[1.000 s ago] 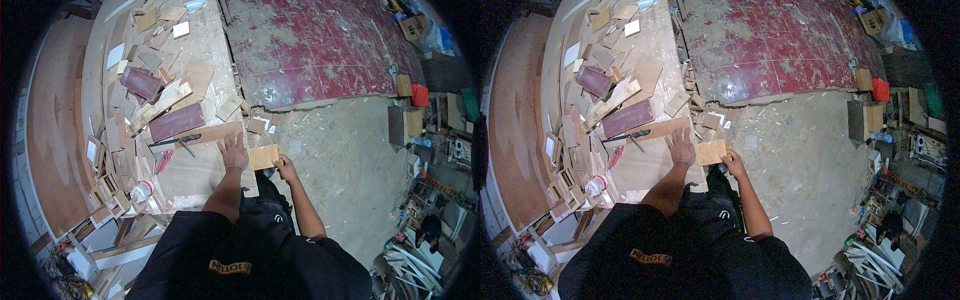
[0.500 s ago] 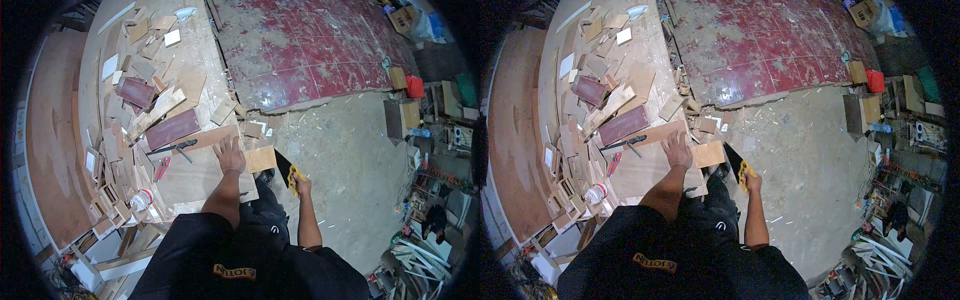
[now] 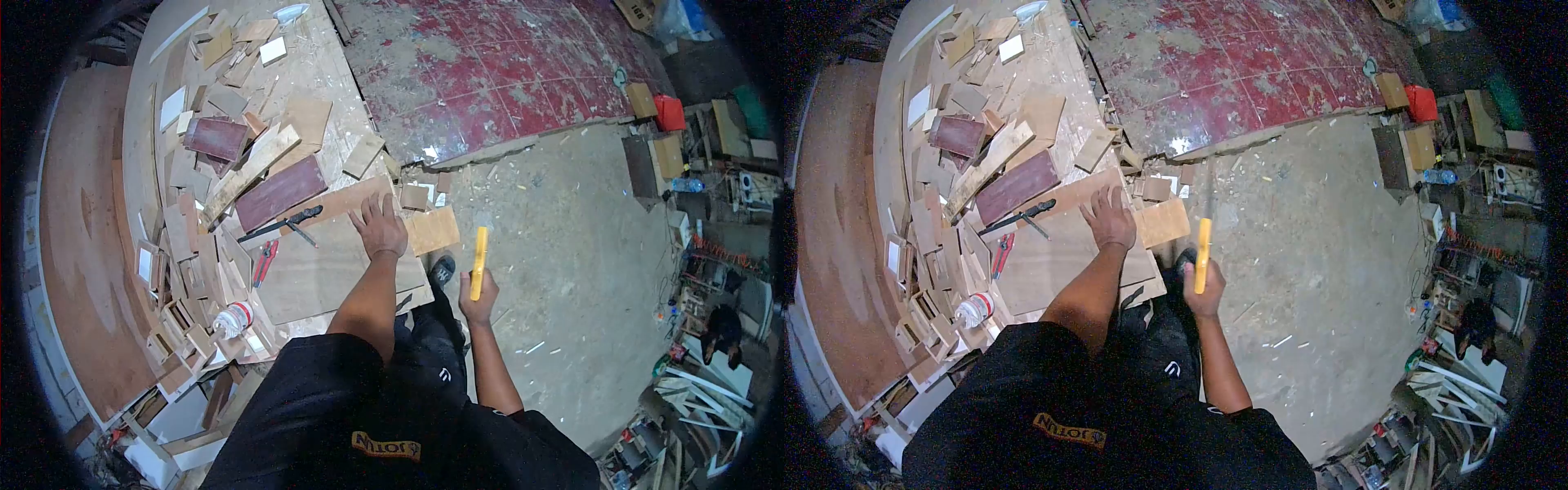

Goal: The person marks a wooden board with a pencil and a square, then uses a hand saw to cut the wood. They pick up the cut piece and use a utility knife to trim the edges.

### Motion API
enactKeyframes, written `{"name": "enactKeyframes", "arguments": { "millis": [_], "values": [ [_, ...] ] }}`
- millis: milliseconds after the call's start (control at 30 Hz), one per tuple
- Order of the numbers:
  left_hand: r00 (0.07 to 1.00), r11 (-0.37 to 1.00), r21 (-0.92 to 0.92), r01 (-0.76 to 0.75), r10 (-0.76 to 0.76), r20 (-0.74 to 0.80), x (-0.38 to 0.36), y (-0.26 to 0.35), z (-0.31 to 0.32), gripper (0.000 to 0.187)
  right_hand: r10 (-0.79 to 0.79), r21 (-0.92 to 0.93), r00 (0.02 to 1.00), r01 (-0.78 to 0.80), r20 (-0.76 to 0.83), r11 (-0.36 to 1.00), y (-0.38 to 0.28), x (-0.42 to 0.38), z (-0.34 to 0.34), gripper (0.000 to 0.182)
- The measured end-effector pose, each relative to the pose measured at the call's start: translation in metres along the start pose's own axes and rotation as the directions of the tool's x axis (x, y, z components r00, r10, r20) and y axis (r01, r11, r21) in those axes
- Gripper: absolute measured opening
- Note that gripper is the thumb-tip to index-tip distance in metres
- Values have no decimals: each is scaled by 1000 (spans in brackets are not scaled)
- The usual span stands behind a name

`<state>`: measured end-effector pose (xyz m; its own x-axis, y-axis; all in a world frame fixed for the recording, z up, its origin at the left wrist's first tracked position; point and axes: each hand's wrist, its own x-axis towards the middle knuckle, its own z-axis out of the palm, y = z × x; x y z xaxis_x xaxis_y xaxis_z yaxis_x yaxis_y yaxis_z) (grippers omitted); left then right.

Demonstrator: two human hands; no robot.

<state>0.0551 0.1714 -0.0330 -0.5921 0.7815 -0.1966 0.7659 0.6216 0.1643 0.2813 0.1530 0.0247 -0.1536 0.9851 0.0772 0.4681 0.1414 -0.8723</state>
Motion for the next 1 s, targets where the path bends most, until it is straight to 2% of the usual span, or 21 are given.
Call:
{"name": "enactKeyframes", "arguments": {
  "millis": [33, 67, 167, 200, 233, 333, 400, 567, 733, 1000],
  "values": [
    [1000, 1000, -10, 2, -2, -6, 0, 0, 0, 54, -1, 30, 1000, 0, 19, 1000, -5, -7, 6, 15],
    [1000, 1000, -2, -5, 5, -3, 0, -1, 2, 54, -91, 46, 996, 91, 8, 995, -8, -11, 13, 21],
    [997, 999, -14, -37, 36, -67, -1, -3, 9, 49, -167, 116, 981, 155, 102, 981, -16, -36, 24, 17],
    [997, 999, -9, -31, 30, -76, -1, -3, 11, 49, -145, 132, 981, 128, 129, 983, -15, -48, 26, 15],
    [996, 1000, -5, -24, 24, -88, 0, -4, 11, 49, -186, 127, 978, 173, 99, 977, -14, -57, 29, 14],
    [996, 999, 28, -24, 26, -84, 0, -3, 11, 49, -123, 151, 986, 105, 116, 983, -9, -83, 27, 13],
    [996, 999, 37, -27, 30, -88, 2, -5, 14, 50, -45, 59, 981, 35, 190, 998, -5, -98, 21, 13],
    [998, 1000, 16, -23, 24, -66, 0, 0, 6, 53, -47, 69, 984, 36, 173, 997, 8, -117, 12, 14],
    [992, 1000, 13, -22, 23, -123, 1, -2, 14, 56, -65, 80, 982, 51, 175, 995, 17, -129, 4, 15],
    [996, 1000, 26, -2, 4, -85, 2, 0, 10, 56, -50, 162, 977, 16, 206, 987, 16, -135, -1, 18]
  ]
}}
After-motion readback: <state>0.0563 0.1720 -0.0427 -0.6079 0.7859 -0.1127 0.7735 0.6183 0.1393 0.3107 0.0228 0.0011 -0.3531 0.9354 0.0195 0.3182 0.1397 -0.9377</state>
